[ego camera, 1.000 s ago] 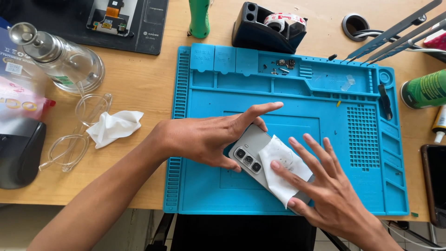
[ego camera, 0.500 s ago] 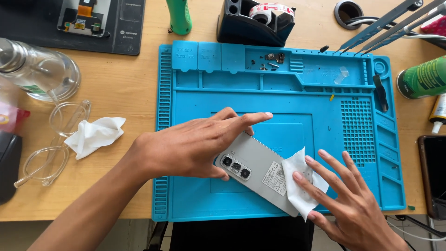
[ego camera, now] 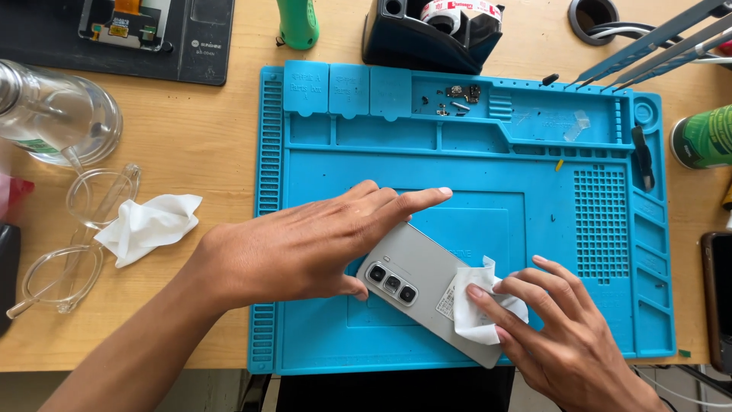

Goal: The person sprays a cleaning solution onto a tissue and wipes the screen and back of a smartphone. They then use tweezers to clean around the camera lenses and wipe the screen again.

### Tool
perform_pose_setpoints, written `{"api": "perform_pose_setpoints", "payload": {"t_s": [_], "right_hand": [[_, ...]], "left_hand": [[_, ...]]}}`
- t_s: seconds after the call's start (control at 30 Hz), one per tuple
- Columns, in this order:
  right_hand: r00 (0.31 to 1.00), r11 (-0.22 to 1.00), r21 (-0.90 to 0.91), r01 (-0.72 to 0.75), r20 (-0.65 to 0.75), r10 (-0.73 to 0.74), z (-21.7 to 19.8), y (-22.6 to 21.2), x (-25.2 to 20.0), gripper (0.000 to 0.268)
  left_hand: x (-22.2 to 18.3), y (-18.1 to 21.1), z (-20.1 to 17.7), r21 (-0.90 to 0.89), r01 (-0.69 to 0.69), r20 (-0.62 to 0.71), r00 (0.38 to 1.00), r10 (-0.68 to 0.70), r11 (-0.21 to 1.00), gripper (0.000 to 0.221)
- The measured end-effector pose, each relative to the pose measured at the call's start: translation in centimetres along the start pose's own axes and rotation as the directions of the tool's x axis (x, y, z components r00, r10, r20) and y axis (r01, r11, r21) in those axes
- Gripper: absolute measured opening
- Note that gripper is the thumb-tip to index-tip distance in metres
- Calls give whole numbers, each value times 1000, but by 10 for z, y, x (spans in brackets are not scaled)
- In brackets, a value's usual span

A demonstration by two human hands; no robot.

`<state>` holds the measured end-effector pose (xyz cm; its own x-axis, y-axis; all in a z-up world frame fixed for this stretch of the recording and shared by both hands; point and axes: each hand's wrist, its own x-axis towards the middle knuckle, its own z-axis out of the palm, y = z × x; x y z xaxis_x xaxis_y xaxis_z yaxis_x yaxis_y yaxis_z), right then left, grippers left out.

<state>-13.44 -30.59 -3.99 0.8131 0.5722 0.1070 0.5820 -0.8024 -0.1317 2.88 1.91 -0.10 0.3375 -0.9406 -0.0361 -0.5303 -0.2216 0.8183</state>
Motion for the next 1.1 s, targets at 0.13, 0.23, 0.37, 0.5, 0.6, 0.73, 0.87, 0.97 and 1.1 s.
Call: {"api": "perform_pose_setpoints", "payload": {"t_s": [0.13,0.23,0.37,0.5,0.6,0.73,0.87,0.97,1.1], "right_hand": [[1000,999,29,-25,-2,25,2,2,-2,44],[1000,998,52,-17,-21,18,-2,0,7,42],[999,998,65,23,-39,-20,-2,2,19,42],[999,994,105,26,-29,-23,-2,3,26,41],[999,995,94,34,-24,-32,-3,4,30,40],[994,990,96,99,-49,-94,-3,4,44,39],[990,988,77,135,-63,-130,1,4,57,38],[981,980,57,189,-61,-186,-1,3,75,38],[977,976,52,212,-48,-209,5,3,85,43]], "left_hand": [[0,-1,0,32,0,3,1000,0,999,124],[1,0,2,52,6,-1,1000,-6,999,124],[2,0,3,26,-32,-30,999,33,999,128],[2,-1,3,41,-18,-34,999,19,999,128],[1,-2,3,36,-52,-46,997,54,998,131],[2,-1,2,25,-8,-34,999,9,1000,129],[2,-2,2,2,1,-34,999,0,1000,129],[3,4,4,93,119,-10,993,-118,989,131],[4,-7,15,360,151,-163,982,-98,920,146]]}}
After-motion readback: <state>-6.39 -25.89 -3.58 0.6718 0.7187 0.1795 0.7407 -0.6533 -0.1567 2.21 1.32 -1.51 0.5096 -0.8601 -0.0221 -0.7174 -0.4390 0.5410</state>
